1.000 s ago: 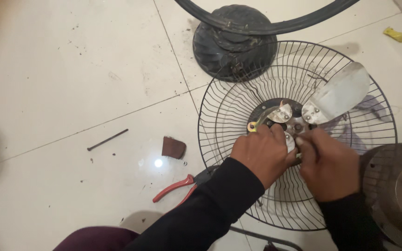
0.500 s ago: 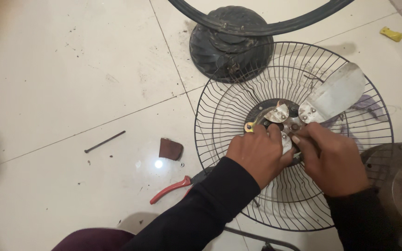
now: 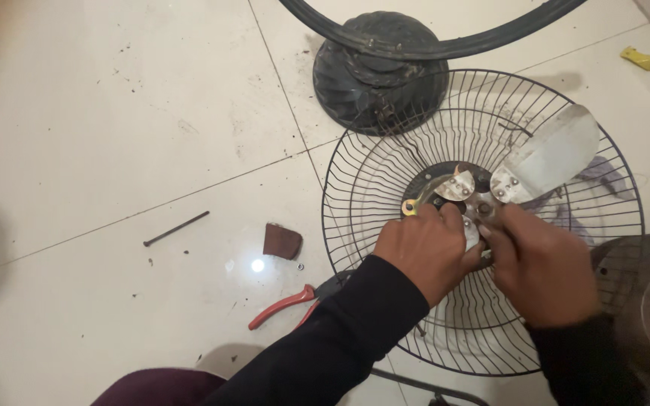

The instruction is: The person sits on the floor and works on a pedestal fan head, loosening and removing the fan blades from the central motor hub one at a time by hand, setting blades aside as they come free. A pair of pliers lies nearby on the floor.

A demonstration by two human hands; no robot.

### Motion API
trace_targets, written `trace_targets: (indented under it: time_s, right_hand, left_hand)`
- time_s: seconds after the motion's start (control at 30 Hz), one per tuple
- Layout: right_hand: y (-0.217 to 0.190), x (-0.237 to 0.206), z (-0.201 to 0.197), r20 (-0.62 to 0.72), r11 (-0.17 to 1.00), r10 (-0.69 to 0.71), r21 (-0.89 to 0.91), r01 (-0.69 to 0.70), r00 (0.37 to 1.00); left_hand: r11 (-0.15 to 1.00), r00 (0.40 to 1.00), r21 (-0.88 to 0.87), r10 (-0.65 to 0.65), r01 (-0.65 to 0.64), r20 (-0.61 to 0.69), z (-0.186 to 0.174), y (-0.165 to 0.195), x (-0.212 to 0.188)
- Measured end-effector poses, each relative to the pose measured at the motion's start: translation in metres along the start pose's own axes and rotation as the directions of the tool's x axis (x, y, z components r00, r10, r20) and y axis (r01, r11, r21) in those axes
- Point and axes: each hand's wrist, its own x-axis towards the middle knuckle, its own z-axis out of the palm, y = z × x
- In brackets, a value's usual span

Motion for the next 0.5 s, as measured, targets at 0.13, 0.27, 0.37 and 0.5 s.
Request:
trace_targets:
  time_s: [0.13,0.27,0.37,0.5]
  right_hand:
    - [-0.0029,0.0023,0.0015,-0.114,0.998,-0.056,0.009,0.058,0.992]
    - [-0.0046,0.0021,-0.0003,-0.074,0.999,-0.02,0.046,0.024,0.997]
    - [-0.0046,-0.0008,-0.0031,-0.034,1.0,0.017,0.025,-0.016,0.999]
    - [-0.0018,0.0014,0.0033,-0.112,1.0,-0.02,0.012,0.021,0.993]
  left_hand:
    - [0.997,0.995,0.064,0.052,-0.046,-0.091,0.0028,0.0005,-0.0004]
    - [1.0,0.997,-0.011,0.012,-0.013,-0.071,0.0019,0.0023,-0.0008]
    - [0.998,0.991,0.02,0.065,-0.063,-0.119,0.0002,0.0033,-0.0018]
    - [0.973,0.981,0.184,0.159,-0.137,-0.111,0.0001,0.0038,-0.0034]
